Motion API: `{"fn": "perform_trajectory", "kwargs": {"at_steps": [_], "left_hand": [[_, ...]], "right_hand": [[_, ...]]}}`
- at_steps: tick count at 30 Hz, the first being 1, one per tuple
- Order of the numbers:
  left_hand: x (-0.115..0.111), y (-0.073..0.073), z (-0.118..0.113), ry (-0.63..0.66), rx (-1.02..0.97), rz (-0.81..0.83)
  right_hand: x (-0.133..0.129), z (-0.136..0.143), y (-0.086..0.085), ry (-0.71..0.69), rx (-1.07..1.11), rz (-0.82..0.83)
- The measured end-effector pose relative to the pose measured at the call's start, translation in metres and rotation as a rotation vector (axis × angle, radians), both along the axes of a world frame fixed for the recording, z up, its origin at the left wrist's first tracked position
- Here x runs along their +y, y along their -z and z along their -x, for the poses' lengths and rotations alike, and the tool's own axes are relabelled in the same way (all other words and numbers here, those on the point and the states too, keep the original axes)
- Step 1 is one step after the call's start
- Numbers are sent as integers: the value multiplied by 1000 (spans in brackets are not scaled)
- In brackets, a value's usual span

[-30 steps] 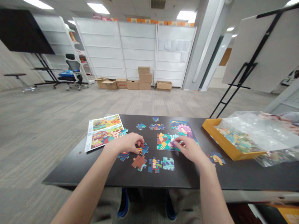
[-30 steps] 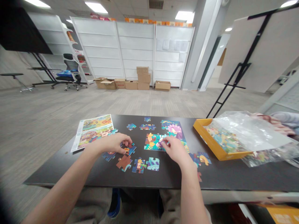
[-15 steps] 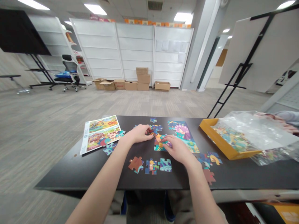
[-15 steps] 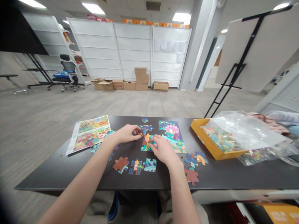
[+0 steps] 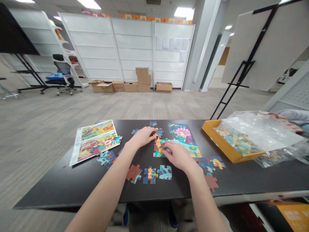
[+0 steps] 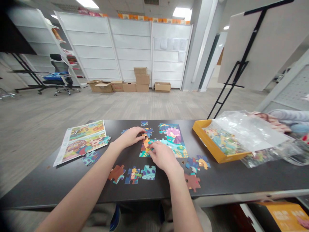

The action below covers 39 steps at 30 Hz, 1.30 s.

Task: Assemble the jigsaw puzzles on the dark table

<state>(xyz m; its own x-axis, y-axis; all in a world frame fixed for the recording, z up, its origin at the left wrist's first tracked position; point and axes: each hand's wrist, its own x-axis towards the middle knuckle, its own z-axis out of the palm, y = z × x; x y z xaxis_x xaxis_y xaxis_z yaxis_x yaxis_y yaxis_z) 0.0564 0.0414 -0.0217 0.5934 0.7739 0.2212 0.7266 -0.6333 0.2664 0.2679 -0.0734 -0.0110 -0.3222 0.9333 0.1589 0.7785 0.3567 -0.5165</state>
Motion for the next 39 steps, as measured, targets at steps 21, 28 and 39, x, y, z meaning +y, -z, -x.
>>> {"fn": "perform_trajectory", "kwargs": {"at_steps": [21, 28, 39], "left_hand": [[0, 5, 0, 129, -63, 22], [-6, 6, -7, 141, -59, -31], [-7, 11, -10, 154, 23, -71]], "right_hand": [[-1, -2, 2, -18, 19, 10], [-2, -1, 2, -17, 18, 14], [6, -13, 15, 225, -233, -77]]}}
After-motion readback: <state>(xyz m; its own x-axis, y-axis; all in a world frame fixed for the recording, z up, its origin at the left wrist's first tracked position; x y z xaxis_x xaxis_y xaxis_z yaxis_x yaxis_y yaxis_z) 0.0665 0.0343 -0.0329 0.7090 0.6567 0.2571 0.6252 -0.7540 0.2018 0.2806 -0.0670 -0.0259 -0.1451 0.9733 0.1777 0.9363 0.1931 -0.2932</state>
